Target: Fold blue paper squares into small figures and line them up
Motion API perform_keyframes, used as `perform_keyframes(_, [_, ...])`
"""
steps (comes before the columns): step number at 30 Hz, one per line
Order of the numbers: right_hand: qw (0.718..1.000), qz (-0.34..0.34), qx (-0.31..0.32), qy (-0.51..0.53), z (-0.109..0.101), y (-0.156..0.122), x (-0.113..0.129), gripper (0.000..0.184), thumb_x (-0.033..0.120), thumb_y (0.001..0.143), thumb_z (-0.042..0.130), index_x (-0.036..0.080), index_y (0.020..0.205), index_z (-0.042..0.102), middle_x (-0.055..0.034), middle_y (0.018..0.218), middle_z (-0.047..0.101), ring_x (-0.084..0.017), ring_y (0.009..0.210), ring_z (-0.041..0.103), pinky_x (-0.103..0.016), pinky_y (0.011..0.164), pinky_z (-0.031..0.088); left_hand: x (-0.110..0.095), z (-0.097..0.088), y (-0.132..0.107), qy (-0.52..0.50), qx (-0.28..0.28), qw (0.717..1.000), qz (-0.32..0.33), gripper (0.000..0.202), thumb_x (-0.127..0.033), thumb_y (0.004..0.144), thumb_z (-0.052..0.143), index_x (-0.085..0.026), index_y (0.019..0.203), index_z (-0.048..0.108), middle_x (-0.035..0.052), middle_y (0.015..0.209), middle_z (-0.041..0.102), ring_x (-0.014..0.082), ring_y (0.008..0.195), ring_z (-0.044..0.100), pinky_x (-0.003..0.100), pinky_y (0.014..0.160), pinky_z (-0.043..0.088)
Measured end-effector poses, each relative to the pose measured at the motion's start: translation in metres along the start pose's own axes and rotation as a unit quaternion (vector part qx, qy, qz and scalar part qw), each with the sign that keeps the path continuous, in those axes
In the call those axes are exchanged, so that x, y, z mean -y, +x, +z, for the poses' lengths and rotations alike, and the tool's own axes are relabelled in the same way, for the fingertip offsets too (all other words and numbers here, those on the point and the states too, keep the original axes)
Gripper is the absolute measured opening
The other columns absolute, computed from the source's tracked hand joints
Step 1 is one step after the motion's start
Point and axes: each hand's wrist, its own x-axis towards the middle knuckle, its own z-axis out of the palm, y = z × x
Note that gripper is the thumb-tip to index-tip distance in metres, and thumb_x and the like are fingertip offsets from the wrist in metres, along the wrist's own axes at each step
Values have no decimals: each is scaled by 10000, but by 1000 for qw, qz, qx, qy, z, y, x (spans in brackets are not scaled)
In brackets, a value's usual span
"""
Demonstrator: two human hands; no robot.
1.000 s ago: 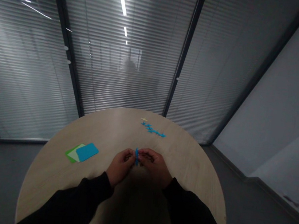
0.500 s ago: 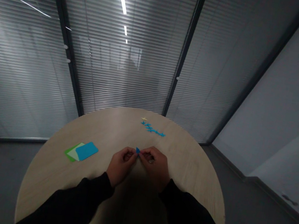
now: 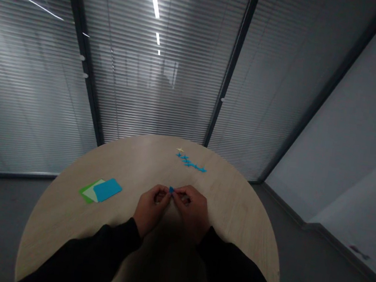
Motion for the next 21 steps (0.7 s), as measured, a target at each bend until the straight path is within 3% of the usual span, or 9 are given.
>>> perform_keyframes(7, [981,-73,5,-177,3,-3,-1,168,243,980,552,204,902,695,-40,899,725,-204,873,644,-312,790,456,0,7,0,-40,-14,999,-16,207,-383,819,666,-179,807,636,17,718,686,166,635,618,261,595,456])
perform_keyframes(11, [968,-80,9,-239,4,-4,0,171,228,985,543,208,864,661,-32,877,704,-209,857,629,-307,753,428,3,10,0,-70,-24,997,-22,186,-359,804,678,-178,795,637,25,728,697,174,660,638,270,617,471])
perform_keyframes(21, [967,-81,7,-240,6,-2,-1,141,201,968,541,207,856,625,-33,854,679,-192,805,617,-290,703,417,8,11,0,-84,-20,996,-31,186,-360,784,685,-181,781,633,30,729,702,191,688,661,286,643,488])
